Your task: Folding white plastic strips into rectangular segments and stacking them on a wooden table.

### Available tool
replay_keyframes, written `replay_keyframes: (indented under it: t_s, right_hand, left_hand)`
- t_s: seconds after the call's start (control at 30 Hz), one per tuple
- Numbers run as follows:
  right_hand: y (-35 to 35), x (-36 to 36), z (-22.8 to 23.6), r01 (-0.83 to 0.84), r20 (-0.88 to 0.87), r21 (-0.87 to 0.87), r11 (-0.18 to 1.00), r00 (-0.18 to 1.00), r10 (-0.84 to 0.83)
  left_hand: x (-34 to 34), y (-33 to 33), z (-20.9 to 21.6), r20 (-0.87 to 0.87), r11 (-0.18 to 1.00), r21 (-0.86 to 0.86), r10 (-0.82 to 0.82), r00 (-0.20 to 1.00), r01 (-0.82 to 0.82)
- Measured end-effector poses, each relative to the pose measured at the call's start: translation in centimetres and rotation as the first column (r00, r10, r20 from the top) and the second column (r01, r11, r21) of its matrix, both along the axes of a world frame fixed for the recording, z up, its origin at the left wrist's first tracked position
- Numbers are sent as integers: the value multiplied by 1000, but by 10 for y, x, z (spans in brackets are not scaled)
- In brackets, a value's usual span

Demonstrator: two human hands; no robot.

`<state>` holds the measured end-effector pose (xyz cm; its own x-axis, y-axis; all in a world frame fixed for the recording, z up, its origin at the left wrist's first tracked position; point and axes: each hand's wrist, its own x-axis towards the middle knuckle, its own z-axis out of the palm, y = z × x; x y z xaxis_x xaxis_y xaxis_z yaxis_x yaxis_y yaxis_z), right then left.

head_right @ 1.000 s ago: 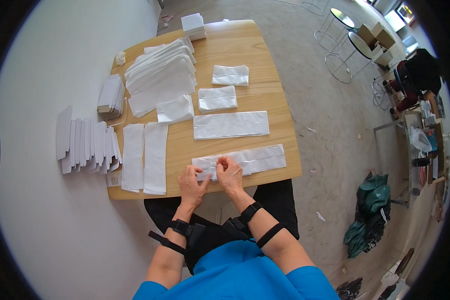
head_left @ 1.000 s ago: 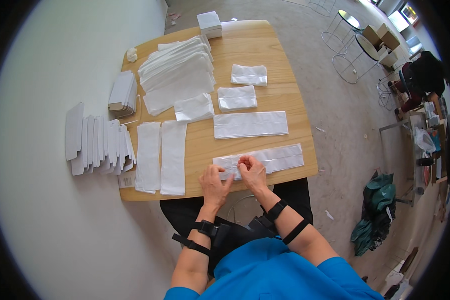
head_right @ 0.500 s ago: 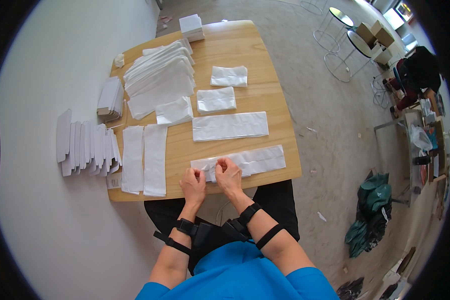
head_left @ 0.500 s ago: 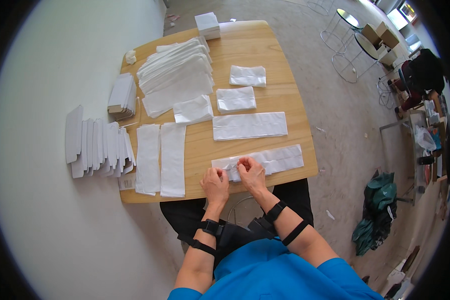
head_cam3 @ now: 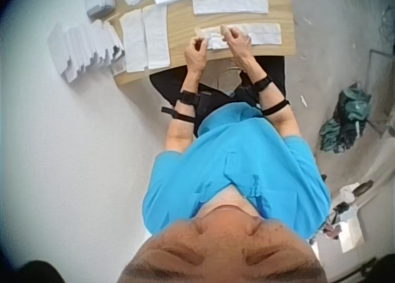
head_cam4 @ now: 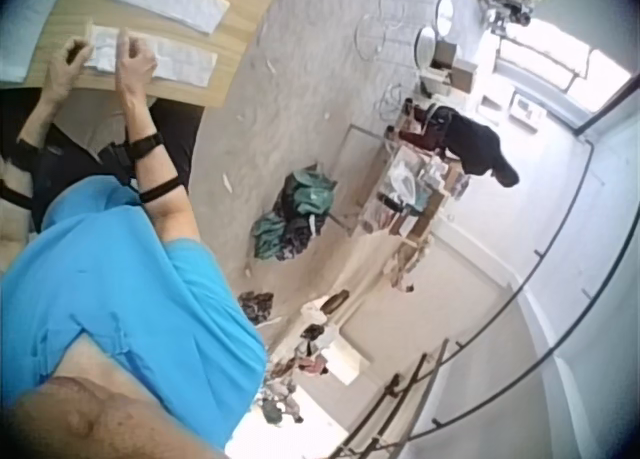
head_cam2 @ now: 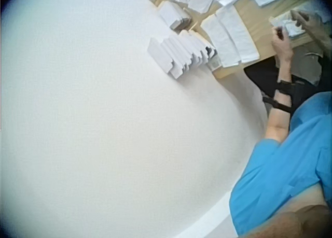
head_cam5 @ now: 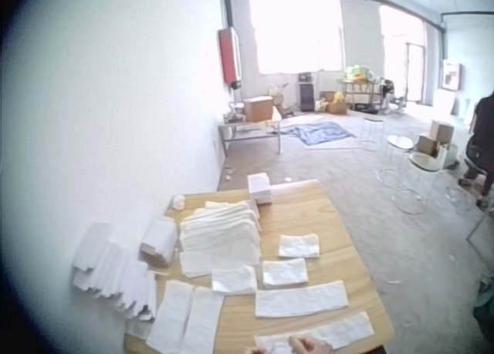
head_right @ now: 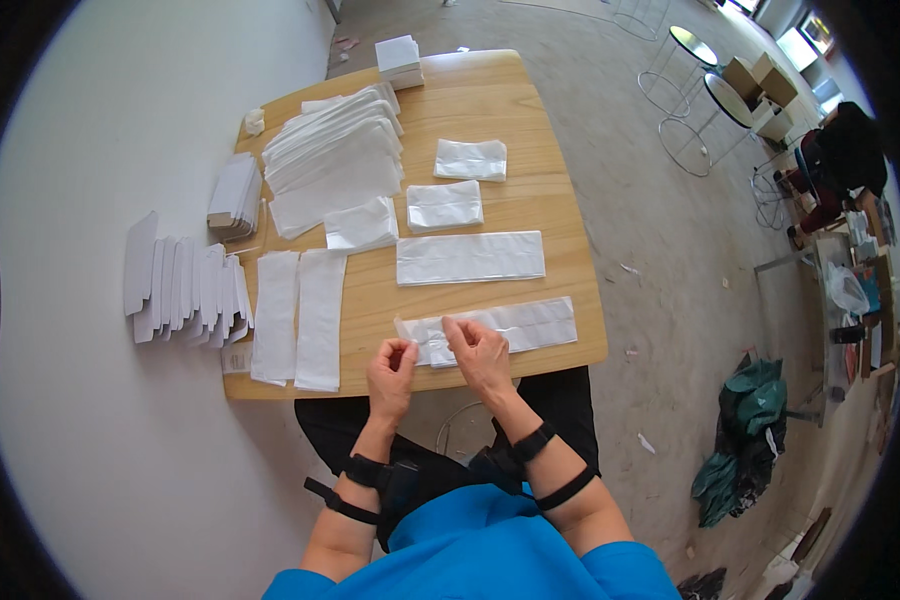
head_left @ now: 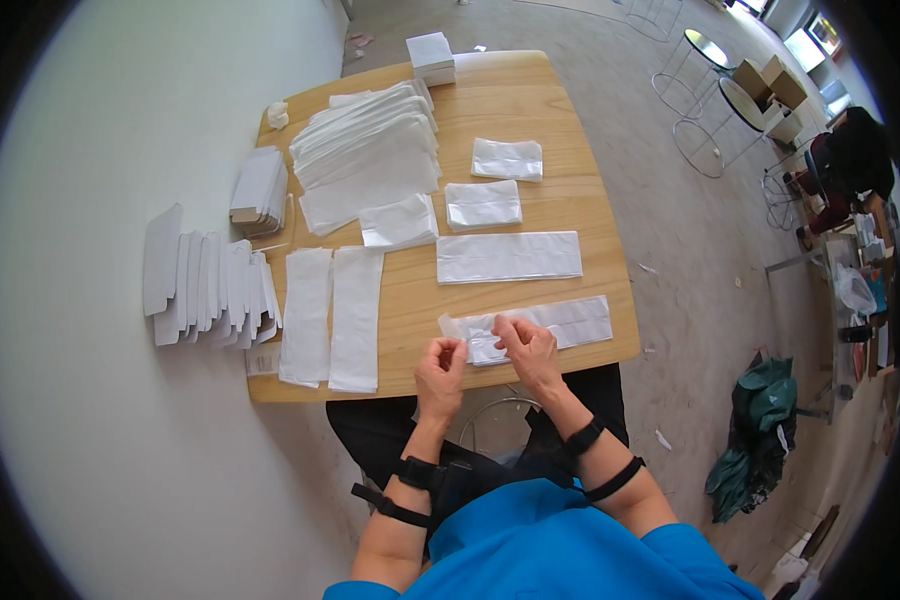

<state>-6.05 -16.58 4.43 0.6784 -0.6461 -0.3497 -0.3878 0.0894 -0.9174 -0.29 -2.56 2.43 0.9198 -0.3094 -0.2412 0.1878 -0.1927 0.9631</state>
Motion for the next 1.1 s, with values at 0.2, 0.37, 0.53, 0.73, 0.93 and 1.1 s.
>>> replay_keyframes:
  t_s: [0.2, 0.37, 0.53, 0.73, 0.93, 1.1]
  right_hand:
    - [-14, -20, -12, -54, -49, -1, 999, 997, 54]
    - [-33, -25, -27, 31, -131, -281, 959, 989, -70]
    - [-41, -24, -43, -11, -182, -355, 935, 982, -57]
    - [-44, -22, -52, -5, -146, -403, 915, 987, -59]
    - [-45, -20, -55, -40, -174, -434, 900, 984, -40]
    - [-50, -23, -57, -76, -215, -404, 911, 976, -14]
  left_hand:
    - [-26, -31, 22, 321, 911, 278, -388, 864, 306]
    - [-20, -26, 6, 642, 910, 400, -361, 676, 106]
    - [-14, -24, -15, 555, 901, 424, -334, 762, 86]
    - [1, -20, -26, 390, 897, 431, -284, 876, 99]
    - [9, -17, -31, 262, 887, 431, -299, 917, 166]
    - [6, -19, -33, 243, 903, 394, -280, 929, 170]
